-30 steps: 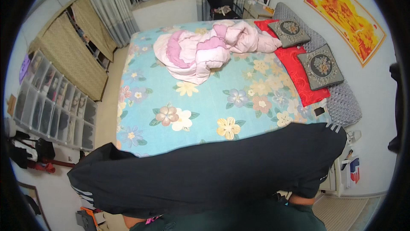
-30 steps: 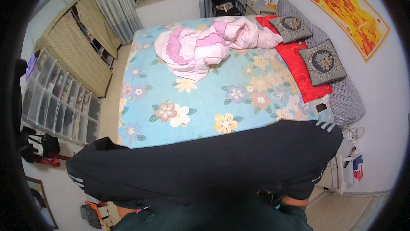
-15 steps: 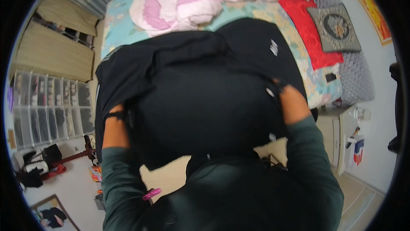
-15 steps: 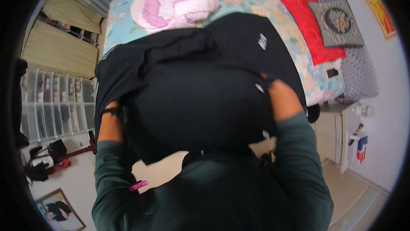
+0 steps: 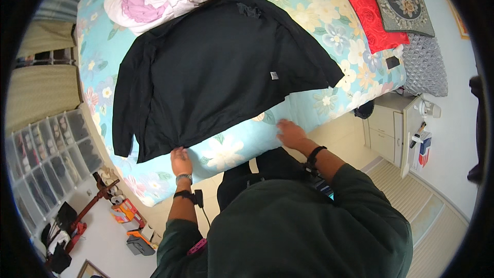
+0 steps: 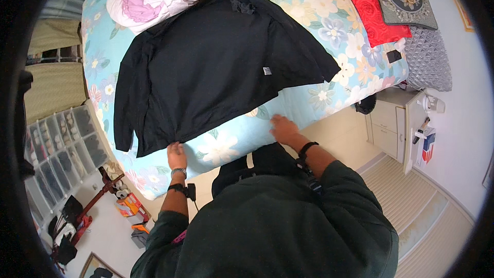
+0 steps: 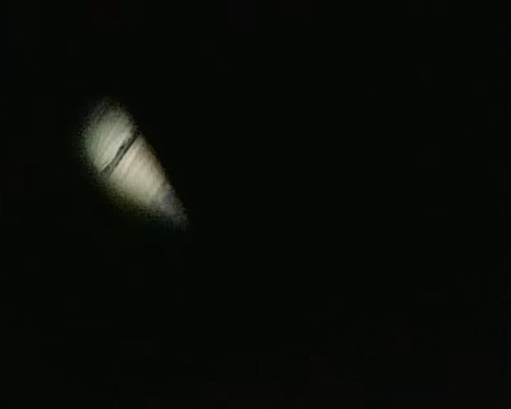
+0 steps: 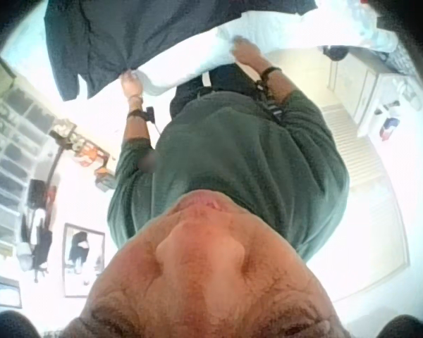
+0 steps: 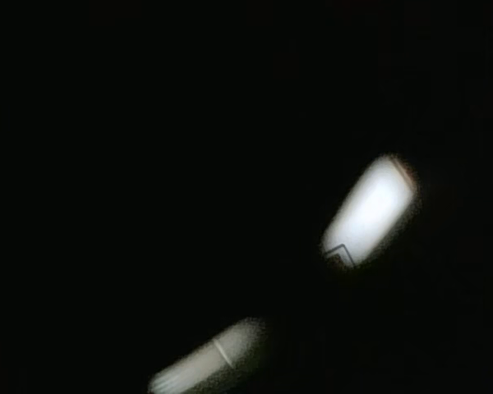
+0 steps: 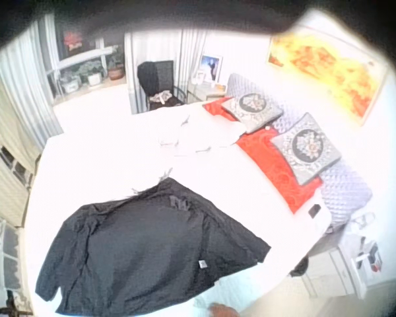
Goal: The person folds a black jacket on a bed. They first turn the jacket inside out, then lay it flat, smooth the fabric, fold the sleeves inward, and fold the body in half.
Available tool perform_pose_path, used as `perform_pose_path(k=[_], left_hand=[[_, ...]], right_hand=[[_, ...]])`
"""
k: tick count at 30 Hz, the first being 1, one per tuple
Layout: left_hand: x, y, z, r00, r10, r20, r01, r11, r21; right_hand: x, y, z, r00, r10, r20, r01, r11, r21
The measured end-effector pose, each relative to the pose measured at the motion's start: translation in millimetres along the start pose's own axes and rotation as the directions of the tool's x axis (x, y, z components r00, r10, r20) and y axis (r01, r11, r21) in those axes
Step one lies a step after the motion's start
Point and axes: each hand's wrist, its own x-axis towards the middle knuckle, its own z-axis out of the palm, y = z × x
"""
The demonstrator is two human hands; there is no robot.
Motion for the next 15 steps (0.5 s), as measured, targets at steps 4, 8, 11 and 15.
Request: perform_pose_path(k=[4, 8, 11, 15], left_hand=[[34.1, -72.4, -5.1, 0.608, -0.794, 0.024, 0.719, 0.537, -0.441], [56.6, -91.9, -6.2, 0.351, -0.755, 0.554, 0.343, -0.447, -0.826], [64.5, -91.4, -1.2, 0.577, -0.488, 0.655, 0.403, -0.527, -0.748], [72.6, -97.6, -4.2, 0.592, -0.446, 0.671, 0.381, -0.579, -0.721]], right_hand=[[42.8, 44.0, -27.8, 0.754, 0.640, 0.149, -0.451, 0.338, 0.826], [90.8, 44.1, -69.2, 0.711, 0.665, 0.229, -0.086, -0.241, 0.967], [122.5, 20.5, -83.3, 0.727, 0.638, 0.254, -0.107, -0.260, 0.960], [135.2, 7.6, -96.2, 0.773, 0.609, 0.175, -0.190, -0.041, 0.981]])
